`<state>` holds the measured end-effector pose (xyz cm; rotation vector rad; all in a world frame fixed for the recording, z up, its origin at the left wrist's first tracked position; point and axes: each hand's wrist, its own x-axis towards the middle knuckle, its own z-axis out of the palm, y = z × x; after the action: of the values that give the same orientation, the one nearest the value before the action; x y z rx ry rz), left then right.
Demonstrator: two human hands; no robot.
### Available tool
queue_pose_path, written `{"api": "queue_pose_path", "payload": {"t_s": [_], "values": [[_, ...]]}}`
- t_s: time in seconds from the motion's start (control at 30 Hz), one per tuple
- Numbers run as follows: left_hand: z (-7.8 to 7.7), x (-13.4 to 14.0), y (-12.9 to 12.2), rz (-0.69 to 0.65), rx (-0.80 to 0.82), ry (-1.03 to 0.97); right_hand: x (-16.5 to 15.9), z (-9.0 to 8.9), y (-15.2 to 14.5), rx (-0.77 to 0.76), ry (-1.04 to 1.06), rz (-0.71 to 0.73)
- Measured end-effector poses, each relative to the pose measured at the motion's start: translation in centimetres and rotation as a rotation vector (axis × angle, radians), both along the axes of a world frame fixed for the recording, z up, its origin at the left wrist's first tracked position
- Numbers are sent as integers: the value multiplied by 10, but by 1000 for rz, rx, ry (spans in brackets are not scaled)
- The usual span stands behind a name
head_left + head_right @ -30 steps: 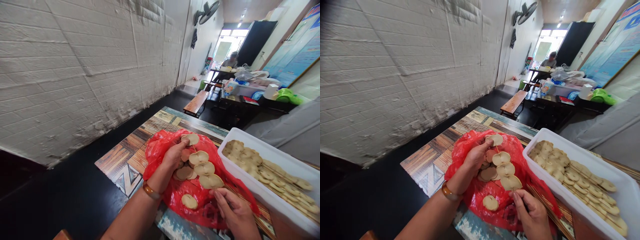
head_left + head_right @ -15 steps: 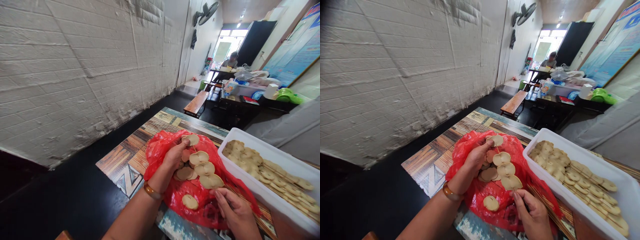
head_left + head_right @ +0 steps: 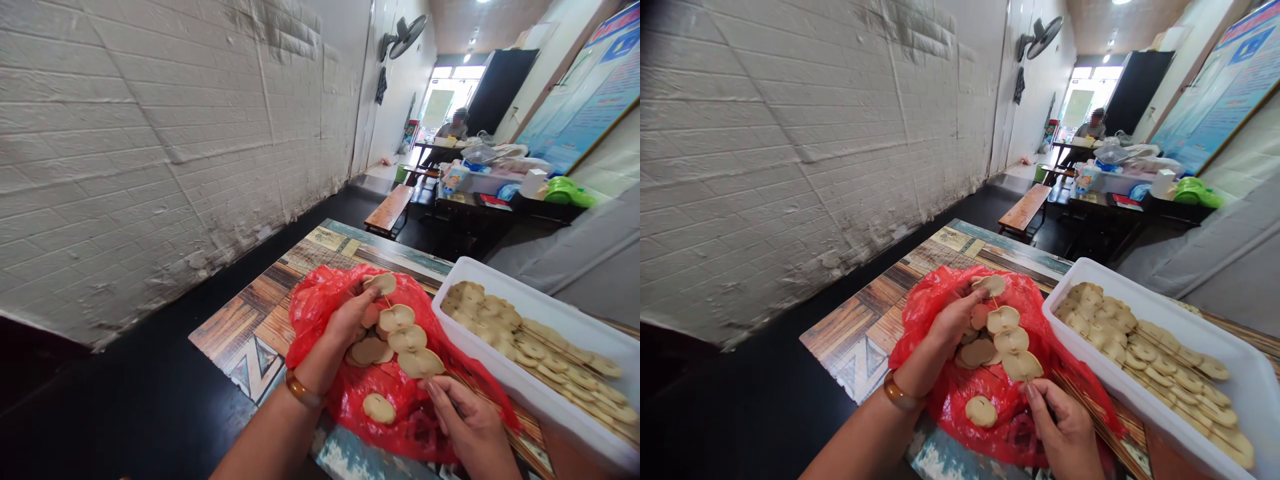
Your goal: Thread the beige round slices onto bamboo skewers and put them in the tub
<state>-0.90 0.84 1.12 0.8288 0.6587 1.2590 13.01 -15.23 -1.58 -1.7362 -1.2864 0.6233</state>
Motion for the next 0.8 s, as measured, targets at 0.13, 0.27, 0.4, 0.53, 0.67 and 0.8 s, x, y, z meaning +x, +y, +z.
{"api": "queue_pose_path", "payload": {"t_s": [0.13,0.27,0.4,0.53,0.67,0.8], "values": [[-3,1,1,34,47,49,-1,2,0,-7,10,2],[-6,-1,2,45,86,113,0,0,0,-20,4,18],[-9,-2,4,58,128,159,2,-3,-1,-36,10,34],[-8,-1,4,51,145,163,2,-6,0,-29,9,37],[-5,0,2,24,129,157,2,-8,1,-44,48,35],[-5,0,1,-11,117,129,1,-9,1,-60,118,44]]}}
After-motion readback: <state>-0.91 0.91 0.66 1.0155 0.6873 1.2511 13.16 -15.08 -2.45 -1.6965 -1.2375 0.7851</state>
